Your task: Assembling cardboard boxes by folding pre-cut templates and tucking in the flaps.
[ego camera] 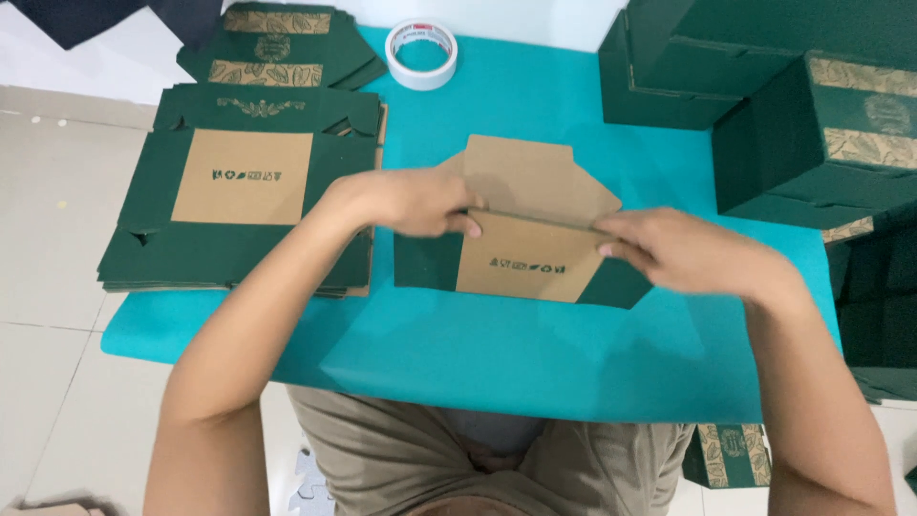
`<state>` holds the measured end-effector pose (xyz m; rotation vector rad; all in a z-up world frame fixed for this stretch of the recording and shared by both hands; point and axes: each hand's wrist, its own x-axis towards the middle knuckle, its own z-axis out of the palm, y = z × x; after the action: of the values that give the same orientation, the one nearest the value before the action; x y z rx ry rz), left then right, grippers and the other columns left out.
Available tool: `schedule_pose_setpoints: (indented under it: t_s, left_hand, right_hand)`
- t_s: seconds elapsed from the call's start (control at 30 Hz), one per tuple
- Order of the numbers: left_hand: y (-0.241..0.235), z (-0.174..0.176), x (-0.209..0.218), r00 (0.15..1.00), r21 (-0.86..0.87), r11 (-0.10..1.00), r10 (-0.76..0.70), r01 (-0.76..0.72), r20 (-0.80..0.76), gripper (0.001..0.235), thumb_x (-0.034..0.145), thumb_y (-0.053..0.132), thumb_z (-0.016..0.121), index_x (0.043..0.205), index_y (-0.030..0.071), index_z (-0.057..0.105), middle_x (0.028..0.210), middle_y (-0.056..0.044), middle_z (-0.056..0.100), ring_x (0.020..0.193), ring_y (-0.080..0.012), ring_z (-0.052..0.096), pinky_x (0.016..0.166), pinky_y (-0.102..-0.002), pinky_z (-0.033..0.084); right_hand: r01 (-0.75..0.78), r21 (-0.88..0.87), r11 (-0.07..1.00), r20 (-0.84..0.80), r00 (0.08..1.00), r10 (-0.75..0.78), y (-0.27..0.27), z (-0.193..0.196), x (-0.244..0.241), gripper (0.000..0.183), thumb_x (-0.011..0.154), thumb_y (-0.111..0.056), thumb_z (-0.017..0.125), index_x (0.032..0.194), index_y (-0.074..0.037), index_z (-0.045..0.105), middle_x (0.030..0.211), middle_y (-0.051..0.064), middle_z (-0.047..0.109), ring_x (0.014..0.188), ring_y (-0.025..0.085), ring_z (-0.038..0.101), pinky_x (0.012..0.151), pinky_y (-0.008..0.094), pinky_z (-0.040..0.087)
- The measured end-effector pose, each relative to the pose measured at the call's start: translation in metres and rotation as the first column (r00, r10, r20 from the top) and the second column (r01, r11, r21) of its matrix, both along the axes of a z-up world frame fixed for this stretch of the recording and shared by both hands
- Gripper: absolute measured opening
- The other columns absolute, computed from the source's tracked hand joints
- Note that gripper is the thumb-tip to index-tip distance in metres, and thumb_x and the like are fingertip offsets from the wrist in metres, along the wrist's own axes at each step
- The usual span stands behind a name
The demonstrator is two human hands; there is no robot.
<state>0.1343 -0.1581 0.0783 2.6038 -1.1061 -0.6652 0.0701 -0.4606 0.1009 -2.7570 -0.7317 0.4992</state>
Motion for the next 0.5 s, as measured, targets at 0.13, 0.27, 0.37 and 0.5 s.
schedule_pose_setpoints:
  t_s: [0.13, 0.27, 0.37, 0.5]
  left_hand:
    - [-0.014, -0.017, 0.033, 0.998, 0.056, 0.997, 0.053, -0.051, -0.036, 0.042, 0.098, 0.036, 0.057, 0.125, 0.004, 0.063, 0.094, -0.015, 0.072, 0.081, -0.0316, 0.071, 0.07, -0.045, 0.056]
    - [-0.014, -0.06, 0.05, 0.994, 0.054, 0.995, 0.087, -0.083, -0.07, 0.042, 0.097, 0.033, 0.059, 0.13, 0.007, 0.057, 0.113, -0.02, 0.068, 0.11, -0.0401, 0.064, 0.09, -0.052, 0.053]
    - [-0.016, -0.053, 0.037, 0.988, 0.06, 0.989, 0.139, -0.136, -0.065, 0.044, 0.098, 0.033, 0.056, 0.134, 0.006, 0.052, 0.124, -0.019, 0.063, 0.12, -0.0364, 0.058, 0.1, -0.051, 0.046]
    - [-0.021, -0.062, 0.014, 0.978, -0.018, 0.984, 0.177, -0.176, 0.113, 0.043, 0.101, 0.022, 0.052, 0.136, 0.002, 0.036, 0.134, -0.022, 0.056, 0.133, -0.035, 0.048, 0.116, -0.051, 0.027]
  right_hand:
    - [0.108, -0.054, 0.993, -0.195, 0.974, -0.117, -0.009, -0.03, 0.053, 0.039, 0.101, -0.014, 0.045, 0.139, -0.014, 0.057, 0.097, 0.014, 0.075, 0.059, 0.025, 0.061, 0.059, 0.04, 0.047]
    - [0.031, -0.036, 0.999, -0.222, 0.974, -0.038, -0.013, -0.059, 0.076, 0.039, 0.099, -0.024, 0.051, 0.136, -0.014, 0.057, 0.127, 0.017, 0.067, 0.102, 0.045, 0.064, 0.082, 0.053, 0.049]
    - [0.002, 0.014, 1.0, -0.215, 0.977, 0.001, -0.019, -0.08, 0.079, 0.04, 0.099, -0.026, 0.052, 0.136, -0.012, 0.053, 0.133, 0.017, 0.062, 0.12, 0.044, 0.058, 0.096, 0.056, 0.047]
    - [-0.022, 0.12, 0.993, -0.056, 0.998, 0.029, -0.005, -0.078, 0.061, 0.034, 0.097, -0.019, 0.054, 0.125, -0.001, 0.046, 0.123, 0.025, 0.057, 0.122, 0.046, 0.053, 0.101, 0.058, 0.044]
